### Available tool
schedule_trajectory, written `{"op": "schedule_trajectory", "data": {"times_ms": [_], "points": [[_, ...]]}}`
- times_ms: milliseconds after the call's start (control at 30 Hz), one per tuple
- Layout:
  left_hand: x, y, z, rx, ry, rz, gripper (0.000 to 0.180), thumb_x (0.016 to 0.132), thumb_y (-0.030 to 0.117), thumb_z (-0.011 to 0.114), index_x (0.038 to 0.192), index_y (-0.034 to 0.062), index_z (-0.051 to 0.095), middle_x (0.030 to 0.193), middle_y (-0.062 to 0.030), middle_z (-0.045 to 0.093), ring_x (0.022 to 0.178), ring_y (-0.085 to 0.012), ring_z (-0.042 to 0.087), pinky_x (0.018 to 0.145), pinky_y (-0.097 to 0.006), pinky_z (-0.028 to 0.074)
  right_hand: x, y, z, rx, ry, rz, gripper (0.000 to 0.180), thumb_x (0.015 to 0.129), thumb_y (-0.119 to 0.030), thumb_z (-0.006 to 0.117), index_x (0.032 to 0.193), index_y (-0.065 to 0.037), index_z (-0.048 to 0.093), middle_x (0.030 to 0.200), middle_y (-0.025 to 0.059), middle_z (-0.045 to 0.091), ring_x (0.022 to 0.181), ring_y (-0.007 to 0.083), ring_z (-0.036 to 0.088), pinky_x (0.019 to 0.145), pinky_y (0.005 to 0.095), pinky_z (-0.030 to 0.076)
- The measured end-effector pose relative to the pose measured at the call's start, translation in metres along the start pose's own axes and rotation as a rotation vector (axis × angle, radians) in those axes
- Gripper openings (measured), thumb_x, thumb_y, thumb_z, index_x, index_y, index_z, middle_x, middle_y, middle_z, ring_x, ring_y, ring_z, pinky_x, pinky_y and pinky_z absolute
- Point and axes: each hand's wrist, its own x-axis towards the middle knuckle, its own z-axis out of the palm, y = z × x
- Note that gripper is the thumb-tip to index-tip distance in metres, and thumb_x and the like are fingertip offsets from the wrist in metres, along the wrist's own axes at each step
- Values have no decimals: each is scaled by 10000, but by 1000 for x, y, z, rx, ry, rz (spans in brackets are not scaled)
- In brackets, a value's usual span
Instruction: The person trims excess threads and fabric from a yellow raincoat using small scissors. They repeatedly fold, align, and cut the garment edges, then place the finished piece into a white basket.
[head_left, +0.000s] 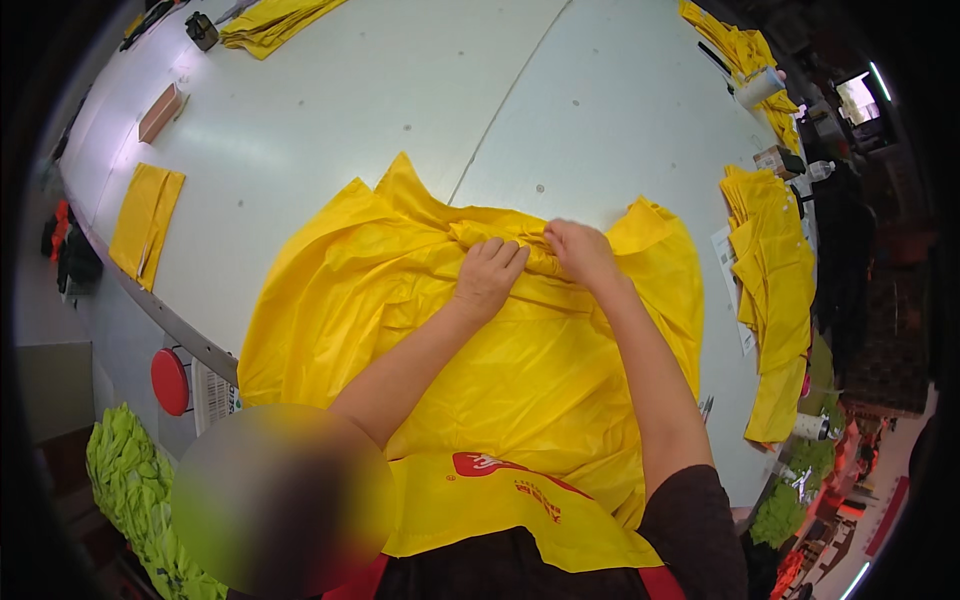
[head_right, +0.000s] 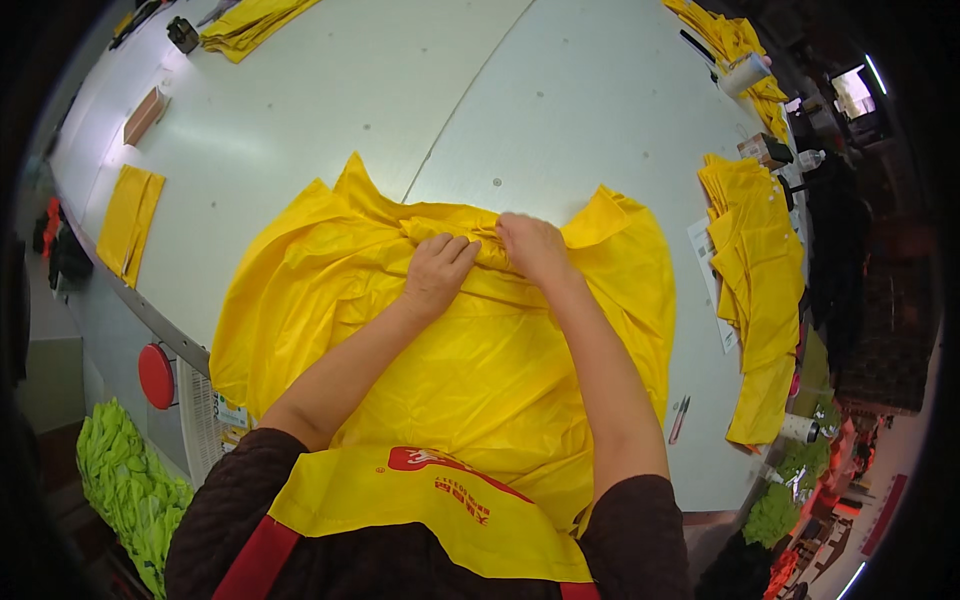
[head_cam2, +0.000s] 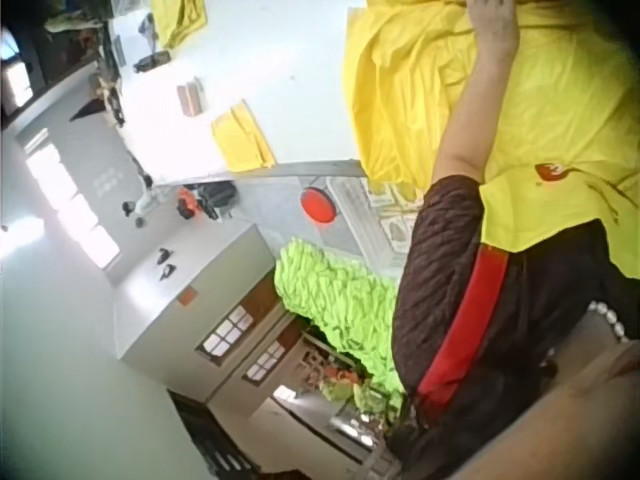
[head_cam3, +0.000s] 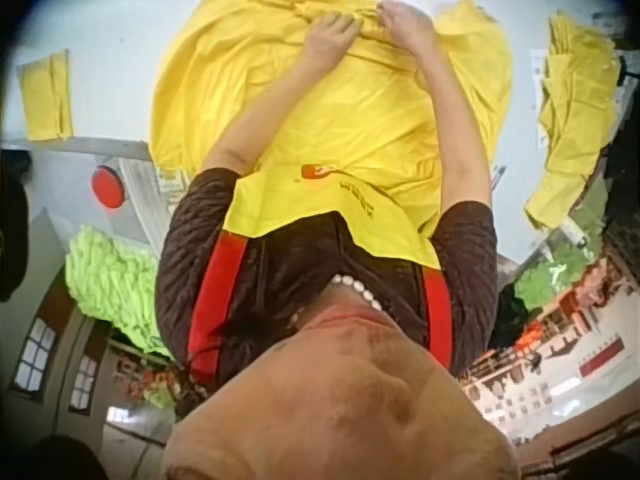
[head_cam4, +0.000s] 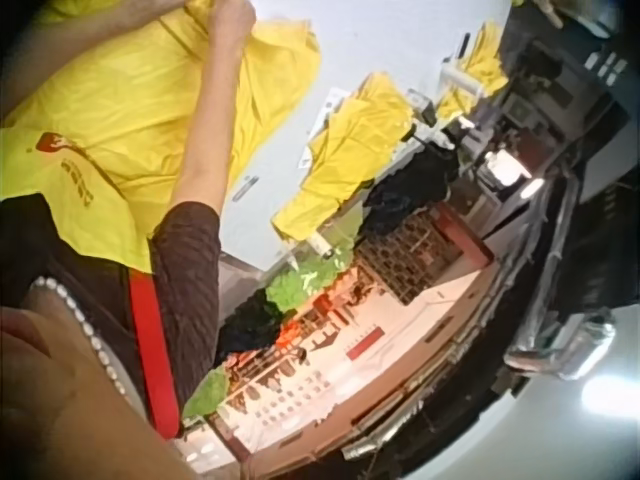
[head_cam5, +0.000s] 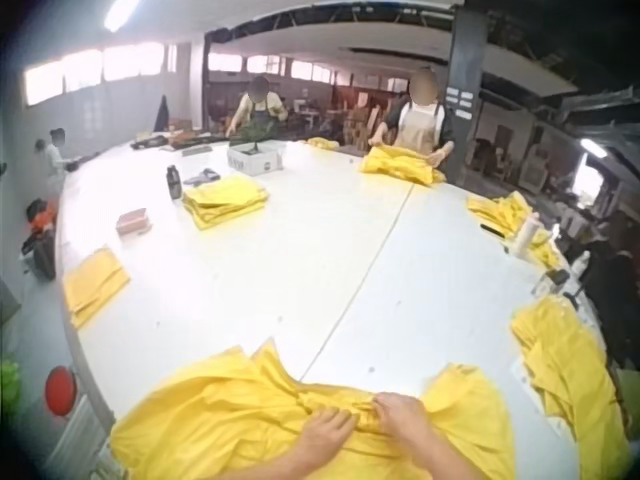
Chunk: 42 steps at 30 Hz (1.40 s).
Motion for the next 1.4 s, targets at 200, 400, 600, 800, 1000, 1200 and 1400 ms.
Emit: {"op": "schedule_trajectory", "data": {"times_ms": [200, 400, 600, 800, 1000, 1200, 1400], "points": [[-4, -1, 5, -36, 27, 4, 284, 696, 93, 549, 976, 60, 586, 895, -19, 565, 809, -179, 529, 668, -305, 418, 23, 6, 3, -65, -148, -2, 138, 795, -185, 567, 802, -49, 586, 792, 128, 598, 778, 310, 577, 664, 388, 462], [-6, -1, 6, -68, 69, -12, 276, 692, 88, 552, 964, 57, 591, 886, -18, 565, 796, -179, 530, 658, -304, 421, 30, 0, 7, -15, -200, -95, 146, 774, -196, 589, 823, -59, 610, 778, 121, 602, 780, 294, 573, 680, 367, 463], [-5, -2, 5, -66, 65, -2, 278, 692, 85, 543, 964, 53, 588, 891, -21, 559, 802, -183, 523, 676, -303, 419, 45, 15, 17, 345, -150, 151, 139, 774, -172, 567, 814, -44, 601, 719, 123, 605, 681, 272, 571, 619, 342, 454], [-2, -2, 7, -112, 6, -45, 268, 701, 91, 530, 962, 57, 581, 905, -25, 555, 839, -191, 513, 734, -311, 405, 42, 15, 39, 363, 131, 139, 132, 789, -181, 565, 806, -50, 579, 720, 114, 601, 656, 275, 567, 599, 330, 452], [10, -9, 15, -165, -60, -46, 252, 719, 90, 526, 964, 59, 576, 926, -33, 560, 869, -207, 513, 770, -327, 394, 51, 10, 36, 176, 146, -46, 124, 782, -190, 587, 839, -80, 582, 781, 105, 598, 688, 291, 569, 606, 362, 455], [15, -16, 28, -185, -20, -45, 174, 711, 98, 559, 881, 61, 572, 900, -41, 560, 870, -216, 516, 770, -338, 406, 60, -6, 31, 14, 104, -27, 87, 753, -188, 591, 790, -109, 593, 735, 93, 568, 698, 289, 573, 603, 382, 463], [21, -12, 23, -275, -42, -83, 260, 624, 109, 672, 862, 66, 577, 887, -47, 560, 868, -238, 515, 778, -355, 417, 91, -8, 41, -77, 89, -342, 80, 757, -187, 574, 733, -116, 599, 683, 79, 556, 647, 280, 567, 559, 377, 466]]}}
